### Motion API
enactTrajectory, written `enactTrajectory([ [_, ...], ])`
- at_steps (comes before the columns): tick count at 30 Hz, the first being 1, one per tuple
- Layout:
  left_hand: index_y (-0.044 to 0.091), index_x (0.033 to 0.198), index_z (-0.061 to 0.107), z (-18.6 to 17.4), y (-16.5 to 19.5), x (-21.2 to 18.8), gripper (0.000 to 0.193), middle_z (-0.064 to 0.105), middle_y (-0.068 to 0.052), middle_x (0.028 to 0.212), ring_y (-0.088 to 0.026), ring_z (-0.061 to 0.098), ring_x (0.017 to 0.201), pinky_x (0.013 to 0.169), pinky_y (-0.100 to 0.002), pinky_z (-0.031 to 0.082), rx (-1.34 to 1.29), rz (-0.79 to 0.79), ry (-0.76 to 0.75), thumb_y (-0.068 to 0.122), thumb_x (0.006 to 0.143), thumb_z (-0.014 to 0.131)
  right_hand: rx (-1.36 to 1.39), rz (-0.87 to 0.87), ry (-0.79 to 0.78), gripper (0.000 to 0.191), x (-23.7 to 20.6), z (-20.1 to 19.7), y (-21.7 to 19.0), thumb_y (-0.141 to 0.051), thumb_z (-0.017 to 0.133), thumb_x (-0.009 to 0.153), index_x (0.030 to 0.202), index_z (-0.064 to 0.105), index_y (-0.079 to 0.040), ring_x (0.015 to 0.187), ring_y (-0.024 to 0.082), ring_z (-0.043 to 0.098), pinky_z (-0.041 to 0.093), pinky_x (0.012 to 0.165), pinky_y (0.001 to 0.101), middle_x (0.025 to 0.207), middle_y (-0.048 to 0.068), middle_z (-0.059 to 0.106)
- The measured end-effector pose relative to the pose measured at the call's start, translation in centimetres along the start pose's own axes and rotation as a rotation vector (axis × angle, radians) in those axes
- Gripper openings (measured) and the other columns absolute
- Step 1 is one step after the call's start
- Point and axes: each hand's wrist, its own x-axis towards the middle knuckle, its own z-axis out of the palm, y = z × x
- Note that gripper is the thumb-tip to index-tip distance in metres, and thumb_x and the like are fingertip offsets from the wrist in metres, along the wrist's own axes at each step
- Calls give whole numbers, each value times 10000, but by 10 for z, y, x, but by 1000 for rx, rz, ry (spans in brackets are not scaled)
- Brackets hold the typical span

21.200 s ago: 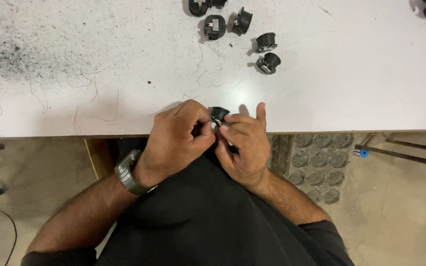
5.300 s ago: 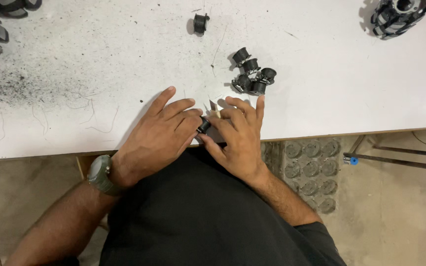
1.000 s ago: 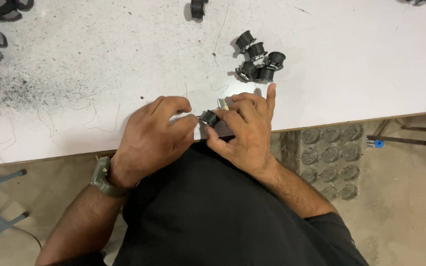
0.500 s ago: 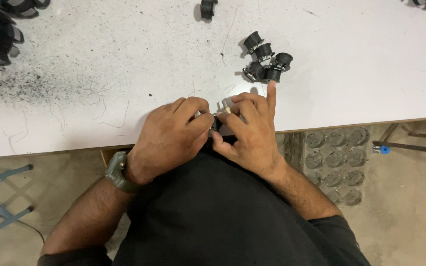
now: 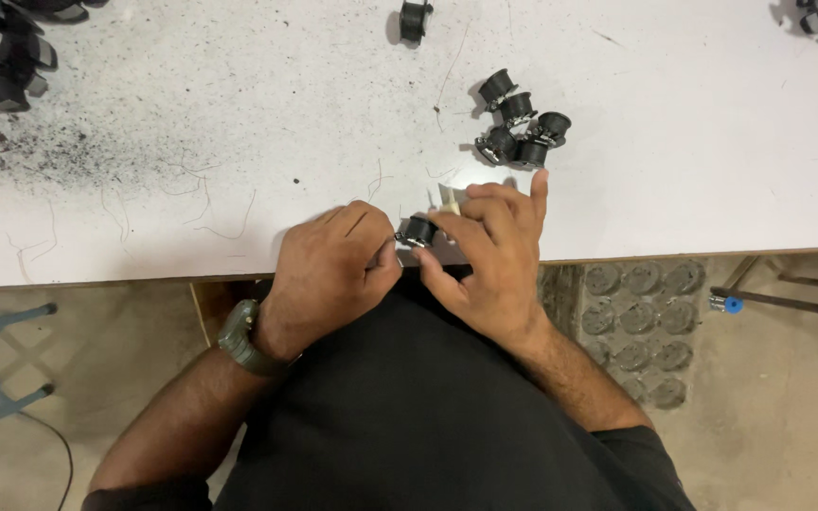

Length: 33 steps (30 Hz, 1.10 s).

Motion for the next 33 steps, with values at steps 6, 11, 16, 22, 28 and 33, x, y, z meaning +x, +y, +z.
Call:
enactTrajectory([
  [6, 56, 843, 597, 8, 6, -4, 157, 608, -76, 789, -266, 627, 694, 598, -401, 505, -90, -35, 38, 76, 822, 751, 233, -47, 121, 318, -26, 18, -10, 45, 763, 869, 1138, 621, -49, 1128, 289, 660, 318, 1280, 588, 1066, 90, 603],
  [11, 49, 852, 602, 14, 7, -9, 130, 618, -85, 813, -274, 624, 719, 634, -403, 511, -145, 8, 123, 38, 810, 724, 184, -50, 149, 314, -36, 30, -6, 87, 765, 853, 1088, 605, -46, 1100, 277, 677, 339, 1259, 571, 1033, 91, 627],
  [16, 30, 850, 608, 16, 7, -10, 123, 626, -93, 802, -271, 632, 710, 626, -402, 512, -207, -40, 89, 27, 810, 724, 164, -59, 139, 315, -34, 28, -7, 107, 763, 857, 1080, 606, -50, 1121, 277, 679, 334, 1274, 556, 1025, 90, 631],
  [22, 22, 914, 619, 14, 7, -6, 114, 653, -101, 880, -283, 650, 791, 690, -408, 534, -279, -16, 90, 21, 835, 701, 119, -100, 73, 334, -27, 20, -10, 119, 777, 838, 1072, 609, -50, 1115, 265, 675, 311, 1282, 549, 994, 79, 655],
  [28, 10, 1035, 672, -27, 2, 53, 232, 664, -140, 997, -205, 590, 662, 519, -362, 489, 20, 11, -61, 228, 966, 710, -67, 24, 123, 284, -5, 2, 18, 117, 710, 881, 1088, 606, -48, 1119, 290, 654, 264, 1303, 591, 1040, 131, 631],
  [33, 31, 1027, 686, -35, -33, 150, 503, 655, -89, 820, -188, 569, 580, 503, -384, 488, 317, -79, -2, 521, 983, 793, 33, -137, 193, 233, 2, 6, 21, 50, 717, 893, 1078, 661, -80, 1137, 275, 628, 199, 1316, 546, 1033, 74, 619],
])
